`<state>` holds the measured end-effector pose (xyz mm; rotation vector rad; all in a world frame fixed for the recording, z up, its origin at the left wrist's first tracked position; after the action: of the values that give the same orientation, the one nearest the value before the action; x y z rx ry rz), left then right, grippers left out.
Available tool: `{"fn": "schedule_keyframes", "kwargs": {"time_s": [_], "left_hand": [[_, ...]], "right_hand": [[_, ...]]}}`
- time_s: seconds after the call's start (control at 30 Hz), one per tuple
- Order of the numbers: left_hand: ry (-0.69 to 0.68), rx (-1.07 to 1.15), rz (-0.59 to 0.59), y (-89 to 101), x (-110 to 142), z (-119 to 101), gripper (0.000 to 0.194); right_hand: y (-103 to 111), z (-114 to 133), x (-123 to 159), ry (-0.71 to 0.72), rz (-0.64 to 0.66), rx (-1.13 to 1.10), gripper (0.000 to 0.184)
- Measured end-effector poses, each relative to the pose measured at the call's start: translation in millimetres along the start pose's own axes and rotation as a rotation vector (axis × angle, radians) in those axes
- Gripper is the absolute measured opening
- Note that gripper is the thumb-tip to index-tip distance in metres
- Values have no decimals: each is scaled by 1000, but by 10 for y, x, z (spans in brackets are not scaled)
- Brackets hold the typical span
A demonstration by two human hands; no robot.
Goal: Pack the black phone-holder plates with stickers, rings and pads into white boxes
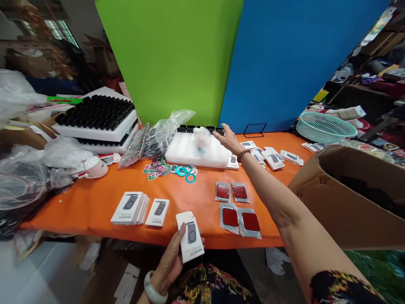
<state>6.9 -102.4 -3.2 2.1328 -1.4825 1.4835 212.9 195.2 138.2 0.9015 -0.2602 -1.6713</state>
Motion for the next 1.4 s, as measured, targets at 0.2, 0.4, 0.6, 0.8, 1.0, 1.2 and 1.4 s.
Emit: {"fn": "schedule_keyframes", "kwargs": {"time_s": [0.2,0.4,0.6,0.8,1.0,1.2,1.4], "left_hand": [[94,25,53,-39,11,61,39],[119,18,127,-55,-24,108,44],[137,32,123,-17,-98,158,40],[118,-16,144,-19,-87,173,51],[171,-41,233,-53,-85,254,71],[185,-70,321,-91,-76,366,74],[177,-168,374,-111,-37,452,74]], "right_hand": [[-93,-320,984,2,439,201,29],[-170,-560,1511,-7,604,348,45],[-242,-597,1421,-25,648,304,51],[-142,-553,1522,-51,611,53,24],[-73,-188,1924,-324,347,-622,27],[-147,173,2394,-426,243,-842,31],[-55,160,2473,-391,407,-716,27]]}}
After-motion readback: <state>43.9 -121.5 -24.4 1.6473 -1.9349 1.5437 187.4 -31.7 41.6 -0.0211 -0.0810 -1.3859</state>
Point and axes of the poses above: each hand's wrist, its own x-axis away from the middle knuckle, its own y-axis out of the back of the hand, z = x × y, the point moved 4 cm from there along -x, towards the middle knuckle, and after that the axes turned 12 degrees about -z, right-handed, at the moved point
